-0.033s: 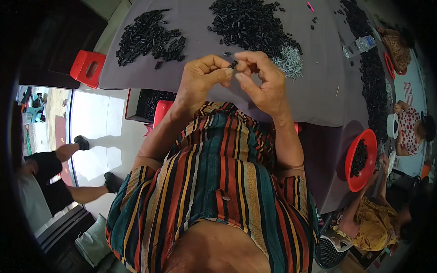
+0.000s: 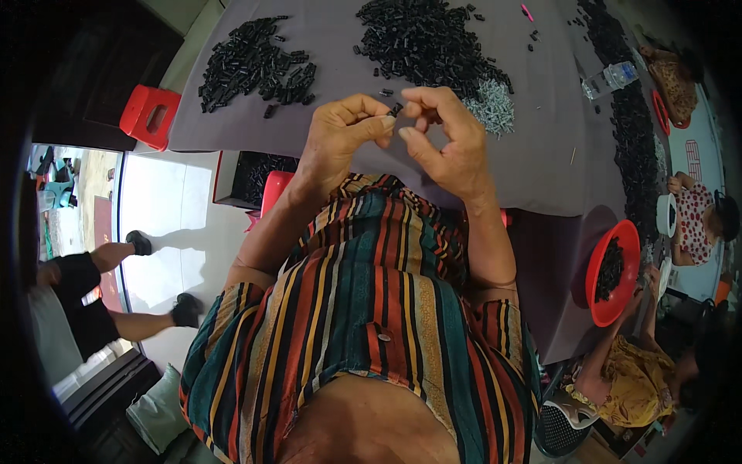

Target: The person assembles small components by picking up plastic parts and metal pins from the table and connecting them together by hand.

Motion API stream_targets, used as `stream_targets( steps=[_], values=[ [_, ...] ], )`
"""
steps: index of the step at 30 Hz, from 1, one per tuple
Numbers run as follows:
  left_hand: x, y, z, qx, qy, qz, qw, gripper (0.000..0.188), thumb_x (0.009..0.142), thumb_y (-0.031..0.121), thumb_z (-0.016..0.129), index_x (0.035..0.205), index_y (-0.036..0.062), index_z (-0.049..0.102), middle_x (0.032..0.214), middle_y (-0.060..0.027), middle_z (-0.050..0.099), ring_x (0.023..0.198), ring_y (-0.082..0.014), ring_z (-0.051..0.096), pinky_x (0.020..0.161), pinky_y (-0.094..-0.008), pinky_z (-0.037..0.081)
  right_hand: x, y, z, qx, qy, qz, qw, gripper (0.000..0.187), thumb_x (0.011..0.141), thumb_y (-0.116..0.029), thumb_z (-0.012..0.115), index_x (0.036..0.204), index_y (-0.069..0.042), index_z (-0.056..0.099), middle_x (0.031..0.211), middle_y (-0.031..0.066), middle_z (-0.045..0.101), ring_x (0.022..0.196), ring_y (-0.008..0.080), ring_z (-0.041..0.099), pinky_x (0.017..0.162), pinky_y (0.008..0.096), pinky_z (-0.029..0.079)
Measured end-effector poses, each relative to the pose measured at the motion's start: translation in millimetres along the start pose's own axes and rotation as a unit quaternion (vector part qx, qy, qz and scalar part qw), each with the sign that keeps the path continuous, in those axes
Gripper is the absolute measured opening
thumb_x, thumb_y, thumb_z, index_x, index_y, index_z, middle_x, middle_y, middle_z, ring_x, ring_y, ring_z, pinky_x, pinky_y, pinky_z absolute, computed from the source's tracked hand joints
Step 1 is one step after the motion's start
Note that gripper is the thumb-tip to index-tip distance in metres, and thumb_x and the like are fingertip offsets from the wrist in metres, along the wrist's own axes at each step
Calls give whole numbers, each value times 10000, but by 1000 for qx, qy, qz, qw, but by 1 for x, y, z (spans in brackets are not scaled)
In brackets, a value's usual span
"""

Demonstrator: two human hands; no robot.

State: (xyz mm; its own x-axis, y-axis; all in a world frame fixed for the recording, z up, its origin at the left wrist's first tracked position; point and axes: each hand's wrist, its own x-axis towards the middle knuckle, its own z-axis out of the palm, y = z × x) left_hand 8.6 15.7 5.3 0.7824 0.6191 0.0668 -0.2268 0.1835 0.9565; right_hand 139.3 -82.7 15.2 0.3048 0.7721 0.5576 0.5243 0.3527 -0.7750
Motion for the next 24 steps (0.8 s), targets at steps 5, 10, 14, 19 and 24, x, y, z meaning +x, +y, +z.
stream_targets(
  steps=[5,10,14,19,24],
  values=[
    [-2,2,-1,-81,2,-35,996,76,768,44,612,761,-23,577,710,-56,596,679,-87,548,642,-219,429,2,-8,1,-252,-27,-116,960,318,668,-131,699,921,-16,545,785,94,537,673,204,550,562,287,459],
    [-3,-1,-4,-23,-42,-48,998,90,776,43,571,797,-43,589,708,-100,624,705,-116,567,719,-261,417,-6,3,10,-396,-35,-154,905,304,669,-245,697,781,-36,507,712,88,512,607,234,544,488,311,438],
    [1,-3,-9,-40,-58,-87,994,88,768,40,573,787,-44,591,704,-98,624,690,-115,562,717,-260,417,-9,11,19,-412,-14,-132,902,318,679,-288,681,683,-63,456,595,55,486,481,212,519,413,304,403],
    [9,-16,-15,6,-58,-98,994,84,766,46,571,754,-32,601,702,-70,608,660,-110,544,680,-244,416,-13,30,28,-347,27,-129,929,316,663,-241,682,603,-80,416,494,46,470,399,211,498,380,301,393],
    [13,-26,-20,12,-62,-108,992,100,765,64,566,741,-27,603,686,-53,590,640,-98,515,633,-233,398,-17,38,35,-314,50,-120,940,295,644,-203,678,581,-85,415,480,53,477,391,204,506,379,302,401]
  ],
)
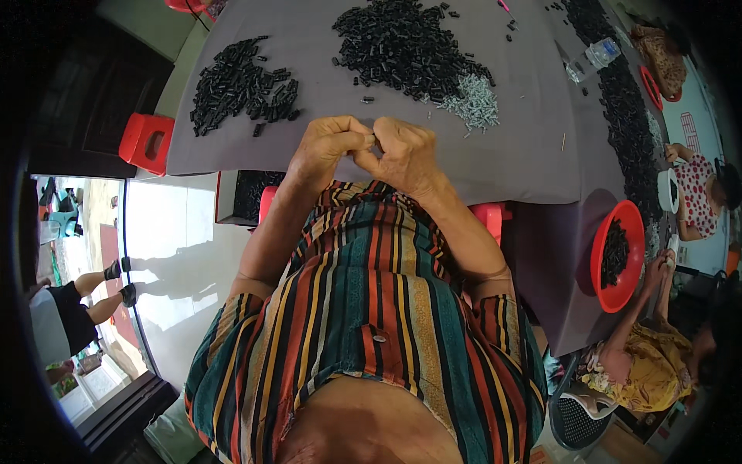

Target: The person assembles small components by picking up plastic parts and metal pins from the table and connecting them together by hand.

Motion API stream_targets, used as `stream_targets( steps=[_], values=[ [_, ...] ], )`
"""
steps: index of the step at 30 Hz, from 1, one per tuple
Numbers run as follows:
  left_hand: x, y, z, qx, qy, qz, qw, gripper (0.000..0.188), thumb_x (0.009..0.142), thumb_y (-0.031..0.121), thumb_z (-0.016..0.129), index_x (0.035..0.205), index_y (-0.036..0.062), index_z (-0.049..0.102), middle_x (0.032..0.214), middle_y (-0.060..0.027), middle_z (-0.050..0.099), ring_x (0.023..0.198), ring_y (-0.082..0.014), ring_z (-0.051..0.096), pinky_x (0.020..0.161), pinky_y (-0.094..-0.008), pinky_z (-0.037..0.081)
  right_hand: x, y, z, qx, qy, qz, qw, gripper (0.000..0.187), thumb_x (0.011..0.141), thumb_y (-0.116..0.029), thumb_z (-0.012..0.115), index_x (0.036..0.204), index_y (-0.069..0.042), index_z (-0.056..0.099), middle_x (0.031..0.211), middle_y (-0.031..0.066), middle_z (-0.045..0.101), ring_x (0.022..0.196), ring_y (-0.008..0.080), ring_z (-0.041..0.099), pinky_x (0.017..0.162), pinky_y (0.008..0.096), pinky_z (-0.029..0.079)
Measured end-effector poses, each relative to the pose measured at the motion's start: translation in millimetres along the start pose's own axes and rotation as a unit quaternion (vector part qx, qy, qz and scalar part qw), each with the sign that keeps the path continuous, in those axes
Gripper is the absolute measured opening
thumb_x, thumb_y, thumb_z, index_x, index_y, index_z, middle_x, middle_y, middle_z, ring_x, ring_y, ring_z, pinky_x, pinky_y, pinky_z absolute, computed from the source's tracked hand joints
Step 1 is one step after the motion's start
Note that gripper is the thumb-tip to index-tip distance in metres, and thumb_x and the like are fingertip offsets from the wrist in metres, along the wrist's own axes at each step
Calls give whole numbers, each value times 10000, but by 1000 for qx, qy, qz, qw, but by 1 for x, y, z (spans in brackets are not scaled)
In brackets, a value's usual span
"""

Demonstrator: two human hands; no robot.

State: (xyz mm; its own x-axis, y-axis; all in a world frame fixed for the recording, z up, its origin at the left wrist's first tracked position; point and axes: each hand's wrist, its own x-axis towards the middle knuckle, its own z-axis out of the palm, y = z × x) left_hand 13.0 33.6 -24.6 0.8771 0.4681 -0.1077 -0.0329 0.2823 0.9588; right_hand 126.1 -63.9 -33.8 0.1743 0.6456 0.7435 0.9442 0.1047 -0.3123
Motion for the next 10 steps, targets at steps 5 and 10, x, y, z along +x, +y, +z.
stream_targets(
  steps=[5,10],
  values=[
    [0,3,1,23,-9,-10,1000,100,745,63,559,728,-26,600,678,-45,585,636,-89,501,620,-231,385,-7,1,8,5,10,7,1000,284,652,-194,670,582,-86,417,486,58,485,402,211,514,387,308,410],
    [0,6,0,66,14,0,998,108,725,66,554,726,-29,606,690,-55,601,673,-107,534,671,-234,407,-6,-1,4,18,-9,18,1000,316,708,-216,663,589,-71,410,495,72,473,415,239,501,391,321,387]
  ],
)
